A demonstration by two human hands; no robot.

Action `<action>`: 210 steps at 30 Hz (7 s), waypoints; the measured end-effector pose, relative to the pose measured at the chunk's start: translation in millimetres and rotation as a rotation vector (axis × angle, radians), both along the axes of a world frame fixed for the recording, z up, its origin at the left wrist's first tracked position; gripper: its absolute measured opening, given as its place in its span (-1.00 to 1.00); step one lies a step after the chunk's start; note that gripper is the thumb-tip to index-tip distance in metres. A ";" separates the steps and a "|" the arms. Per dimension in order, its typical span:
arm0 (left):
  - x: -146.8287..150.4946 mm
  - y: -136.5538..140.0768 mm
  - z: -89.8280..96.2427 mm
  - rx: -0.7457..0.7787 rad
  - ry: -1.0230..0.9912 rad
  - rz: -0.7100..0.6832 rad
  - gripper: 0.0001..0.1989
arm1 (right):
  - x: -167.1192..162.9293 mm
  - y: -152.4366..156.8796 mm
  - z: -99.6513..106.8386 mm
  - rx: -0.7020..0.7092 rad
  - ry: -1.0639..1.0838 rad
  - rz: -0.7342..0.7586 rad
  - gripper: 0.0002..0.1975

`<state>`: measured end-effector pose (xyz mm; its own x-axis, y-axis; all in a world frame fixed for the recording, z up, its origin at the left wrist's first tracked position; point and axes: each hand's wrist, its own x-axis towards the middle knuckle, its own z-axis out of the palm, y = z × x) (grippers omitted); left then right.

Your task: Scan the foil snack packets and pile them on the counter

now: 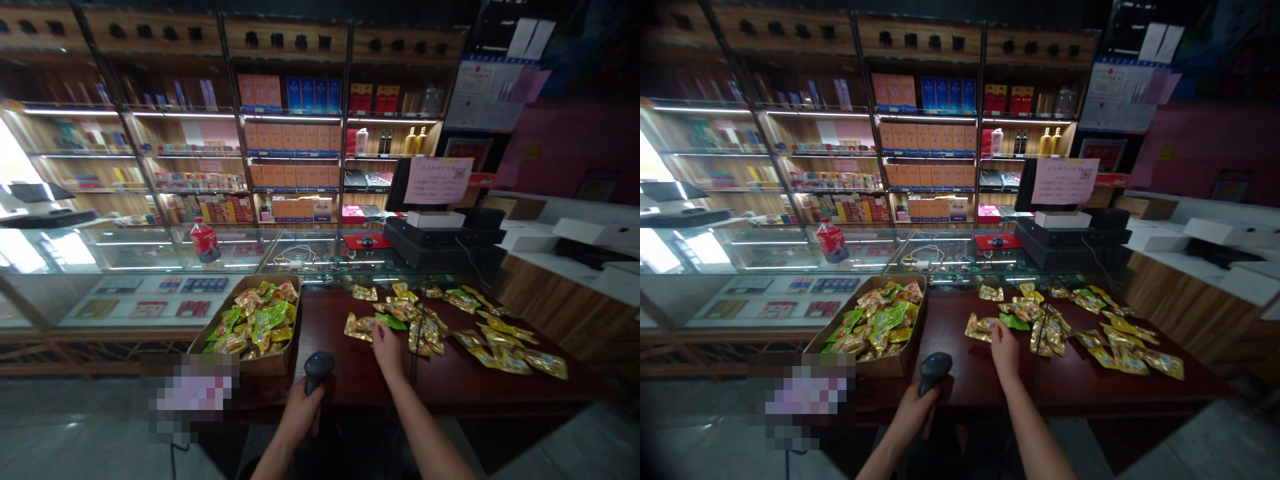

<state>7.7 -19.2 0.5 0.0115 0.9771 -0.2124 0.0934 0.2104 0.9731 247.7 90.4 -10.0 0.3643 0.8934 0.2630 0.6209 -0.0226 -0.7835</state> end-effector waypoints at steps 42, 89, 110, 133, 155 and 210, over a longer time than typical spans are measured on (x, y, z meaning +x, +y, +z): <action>8.3 -45.6 73.9 0.272 0.401 -0.300 -0.78 | -13.5 -8.0 -34.3 0.050 0.573 0.324 -0.68; -33.0 19.8 -0.1 0.148 -0.018 -0.112 -0.44 | -43.9 99.9 9.1 -0.132 -0.420 0.151 -0.73; -20.9 -40.8 53.4 0.343 0.382 -0.170 -0.80 | -46.7 -13.1 -21.4 0.279 0.776 0.178 -0.26; -23.0 12.0 23.9 0.165 0.208 -0.139 -0.77 | -63.5 9.1 14.9 -0.045 0.943 0.201 -0.59; -32.6 17.1 -3.9 0.142 0.026 -0.113 -0.56 | 0.7 27.9 31.3 -0.087 -0.450 -0.123 -0.45; -10.3 10.1 9.6 0.051 0.138 -0.123 -0.67 | -24.0 28.0 -1.2 0.040 0.789 0.200 -0.72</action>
